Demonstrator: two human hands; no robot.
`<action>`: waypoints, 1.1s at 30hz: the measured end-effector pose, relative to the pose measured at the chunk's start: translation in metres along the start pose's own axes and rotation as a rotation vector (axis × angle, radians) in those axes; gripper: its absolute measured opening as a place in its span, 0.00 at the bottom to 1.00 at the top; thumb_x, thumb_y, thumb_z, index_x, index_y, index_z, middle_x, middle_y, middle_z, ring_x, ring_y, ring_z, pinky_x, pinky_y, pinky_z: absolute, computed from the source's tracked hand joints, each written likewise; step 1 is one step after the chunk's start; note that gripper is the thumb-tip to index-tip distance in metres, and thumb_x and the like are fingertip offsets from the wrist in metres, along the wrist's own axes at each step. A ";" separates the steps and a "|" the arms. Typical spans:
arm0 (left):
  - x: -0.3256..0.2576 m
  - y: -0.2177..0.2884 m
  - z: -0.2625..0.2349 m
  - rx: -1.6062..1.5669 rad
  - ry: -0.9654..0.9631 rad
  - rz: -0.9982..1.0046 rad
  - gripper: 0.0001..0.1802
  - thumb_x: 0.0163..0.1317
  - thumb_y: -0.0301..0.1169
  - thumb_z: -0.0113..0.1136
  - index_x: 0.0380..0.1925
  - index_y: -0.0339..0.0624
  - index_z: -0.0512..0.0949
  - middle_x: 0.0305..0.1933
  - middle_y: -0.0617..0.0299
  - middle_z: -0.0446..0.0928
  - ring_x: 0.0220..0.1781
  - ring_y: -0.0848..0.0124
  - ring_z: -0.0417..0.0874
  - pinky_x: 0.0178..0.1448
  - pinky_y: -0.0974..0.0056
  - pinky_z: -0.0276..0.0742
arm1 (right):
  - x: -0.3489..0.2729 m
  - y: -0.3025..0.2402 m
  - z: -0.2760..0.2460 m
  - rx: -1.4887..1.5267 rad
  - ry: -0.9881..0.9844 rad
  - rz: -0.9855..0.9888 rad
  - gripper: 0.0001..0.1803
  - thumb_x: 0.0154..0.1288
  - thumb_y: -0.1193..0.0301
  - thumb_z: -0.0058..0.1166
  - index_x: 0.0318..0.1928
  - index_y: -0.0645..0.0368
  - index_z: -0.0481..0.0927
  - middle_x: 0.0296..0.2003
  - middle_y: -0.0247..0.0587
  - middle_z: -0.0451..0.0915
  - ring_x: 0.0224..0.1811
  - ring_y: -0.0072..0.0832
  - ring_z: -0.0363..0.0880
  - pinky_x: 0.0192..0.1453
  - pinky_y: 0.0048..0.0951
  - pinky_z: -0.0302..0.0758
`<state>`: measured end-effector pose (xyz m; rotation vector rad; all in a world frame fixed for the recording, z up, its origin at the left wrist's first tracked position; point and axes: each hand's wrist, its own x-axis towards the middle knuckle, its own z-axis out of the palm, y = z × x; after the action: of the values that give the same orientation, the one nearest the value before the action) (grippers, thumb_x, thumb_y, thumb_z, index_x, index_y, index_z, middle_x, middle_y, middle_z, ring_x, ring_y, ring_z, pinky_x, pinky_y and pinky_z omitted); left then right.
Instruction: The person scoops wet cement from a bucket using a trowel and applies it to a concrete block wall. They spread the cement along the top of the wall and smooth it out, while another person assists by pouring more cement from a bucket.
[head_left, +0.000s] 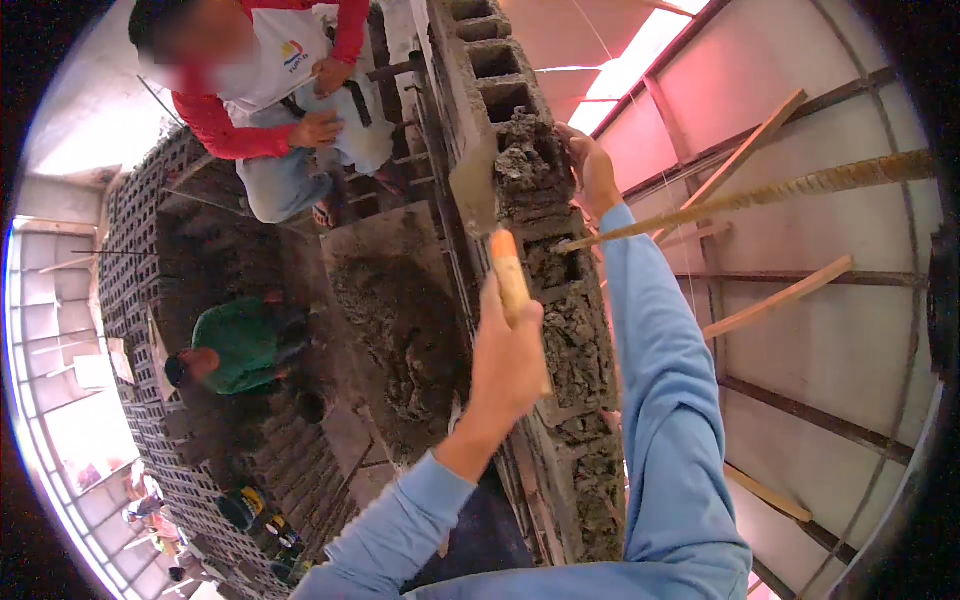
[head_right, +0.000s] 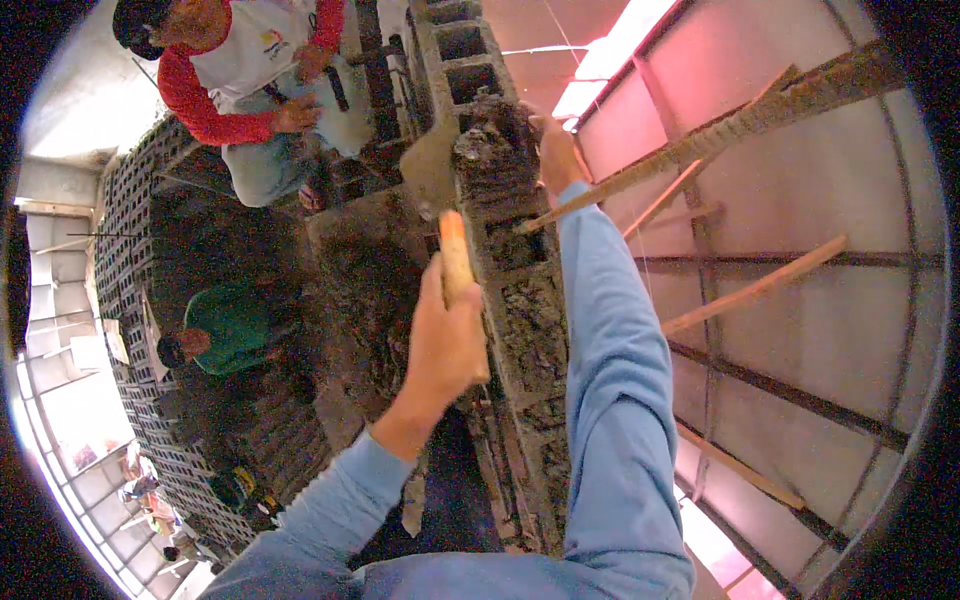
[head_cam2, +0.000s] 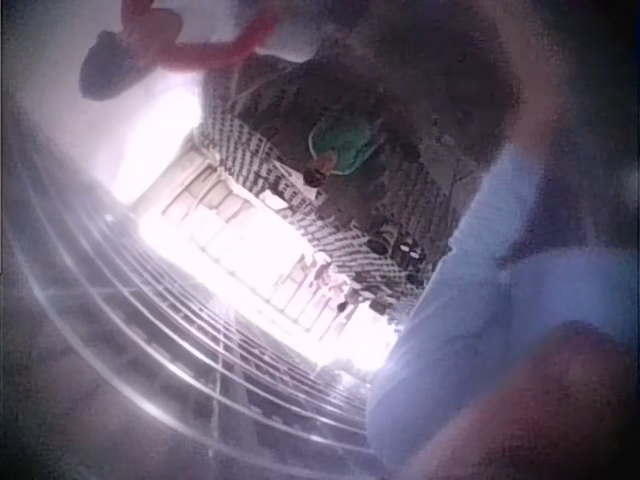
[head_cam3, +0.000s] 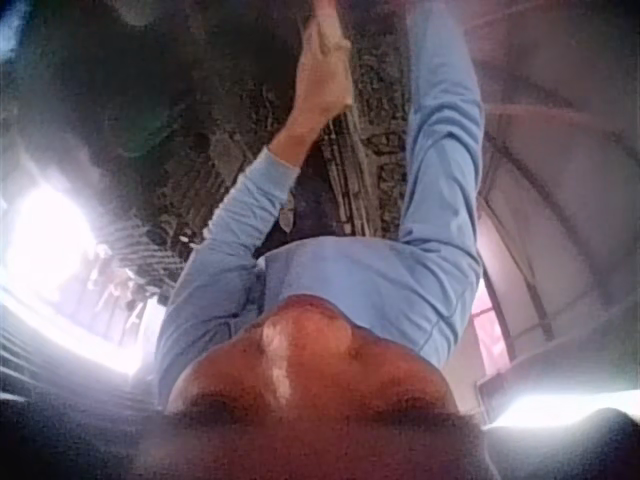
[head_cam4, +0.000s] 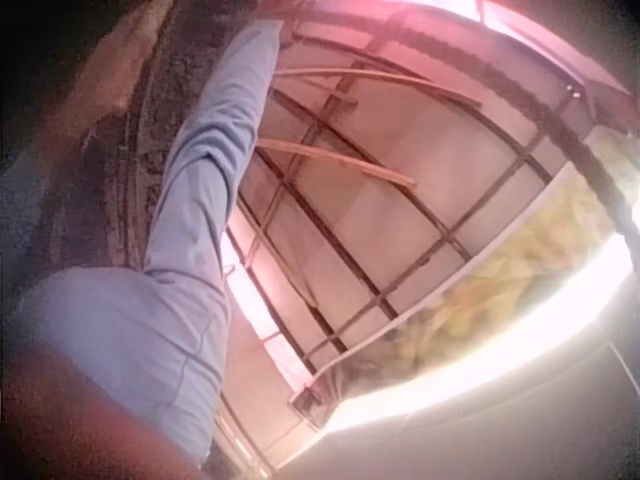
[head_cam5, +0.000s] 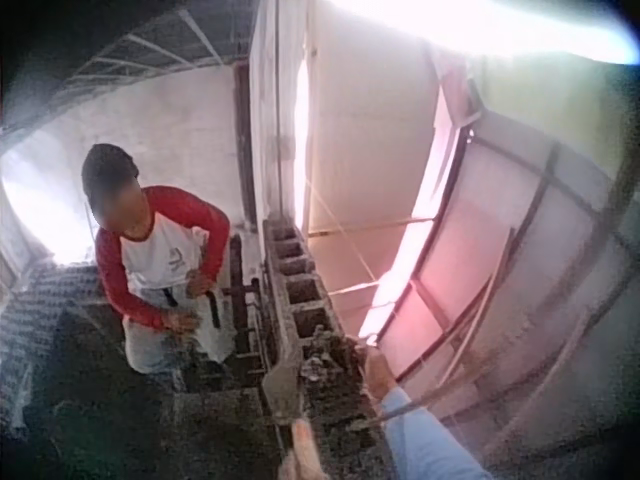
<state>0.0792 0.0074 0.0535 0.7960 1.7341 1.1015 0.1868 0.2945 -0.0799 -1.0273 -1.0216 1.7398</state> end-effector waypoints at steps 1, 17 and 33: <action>-0.001 0.000 0.007 -0.007 0.023 0.002 0.38 0.73 0.36 0.52 0.76 0.31 0.51 0.64 0.34 0.74 0.63 0.43 0.78 0.68 0.53 0.70 | -0.005 -0.002 0.012 0.001 -0.007 -0.003 0.29 0.72 0.71 0.33 0.68 0.72 0.69 0.66 0.51 0.74 0.70 0.38 0.70 0.77 0.37 0.62; 0.039 0.055 -0.084 0.702 -0.238 0.277 0.39 0.62 0.31 0.62 0.73 0.44 0.61 0.48 0.35 0.81 0.49 0.36 0.82 0.53 0.41 0.78 | -0.002 0.010 -0.014 -0.165 -0.026 -0.142 0.30 0.74 0.65 0.34 0.70 0.69 0.69 0.67 0.48 0.74 0.72 0.35 0.67 0.79 0.35 0.57; 0.084 0.149 -0.121 1.173 -0.509 0.405 0.29 0.55 0.30 0.66 0.60 0.38 0.77 0.48 0.40 0.82 0.50 0.44 0.85 0.56 0.50 0.78 | 0.017 0.068 -0.050 -0.134 0.073 -0.053 0.28 0.76 0.64 0.38 0.69 0.65 0.73 0.68 0.47 0.73 0.72 0.33 0.68 0.79 0.32 0.59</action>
<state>-0.0572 0.0972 0.1845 1.9903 1.6926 -0.0640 0.2104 0.3003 -0.1626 -1.1292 -1.1212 1.5970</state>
